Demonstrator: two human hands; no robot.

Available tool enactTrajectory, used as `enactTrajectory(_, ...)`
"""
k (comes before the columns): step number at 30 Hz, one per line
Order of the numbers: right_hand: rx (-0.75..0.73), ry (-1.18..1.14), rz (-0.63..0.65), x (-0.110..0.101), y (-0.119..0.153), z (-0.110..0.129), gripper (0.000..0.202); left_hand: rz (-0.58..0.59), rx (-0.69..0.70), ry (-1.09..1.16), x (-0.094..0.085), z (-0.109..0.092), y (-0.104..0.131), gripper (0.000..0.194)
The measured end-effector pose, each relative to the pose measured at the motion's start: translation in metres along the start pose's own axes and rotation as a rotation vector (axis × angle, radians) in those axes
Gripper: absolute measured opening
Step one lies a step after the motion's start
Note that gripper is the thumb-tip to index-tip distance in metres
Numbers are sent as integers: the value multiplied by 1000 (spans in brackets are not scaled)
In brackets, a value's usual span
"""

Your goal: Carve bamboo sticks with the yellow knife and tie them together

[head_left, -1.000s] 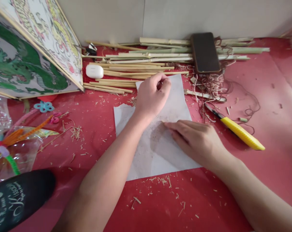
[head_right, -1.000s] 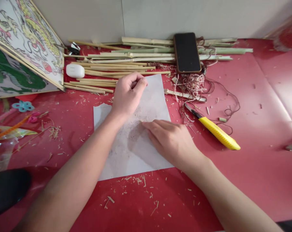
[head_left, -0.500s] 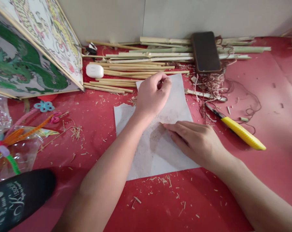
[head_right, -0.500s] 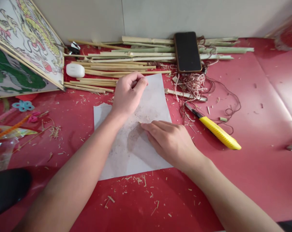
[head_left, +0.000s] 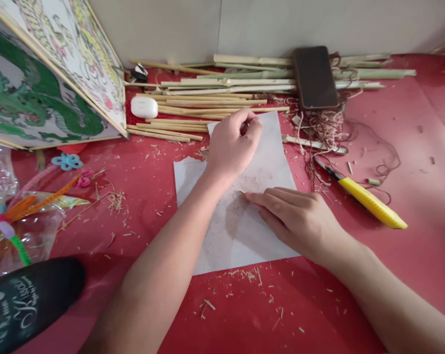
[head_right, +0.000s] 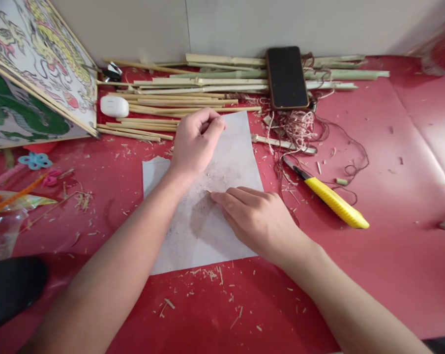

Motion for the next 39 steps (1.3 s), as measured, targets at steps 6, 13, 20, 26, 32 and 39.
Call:
enactTrajectory(6, 275, 33, -95, 0, 0, -18, 26, 4, 14, -20, 0, 0, -1, 27)
enactTrajectory(13, -33, -22, -16, 1, 0, 1, 29, 0, 6, -2, 0, 1, 0, 27)
enactTrajectory(20, 271, 9, -83, 0, -1, -16, 29, -4, 14, 12, 0, 1, -1, 26)
enactTrajectory(26, 73, -20, -15, 2, 1, -4, 29, 3, 15, -5, 0, 1, 0, 26)
enactTrajectory(32, 139, -13, -42, 1, 0, -8, 28, 0, 5, 9, 0, 1, -1, 26)
enactTrajectory(39, 103, 1, -41, 1, 0, -7, 28, -8, 0, 20, 0, 0, 0, 28)
Point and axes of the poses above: each hand's wrist, its own y-axis away from the middle knuckle, its own x-axis out of the palm, z = x × y, the point moved 1 cm from there along -y, towards the middle knuckle, and after that the axes turned 14 degrees about y, right-handed, at the moved point
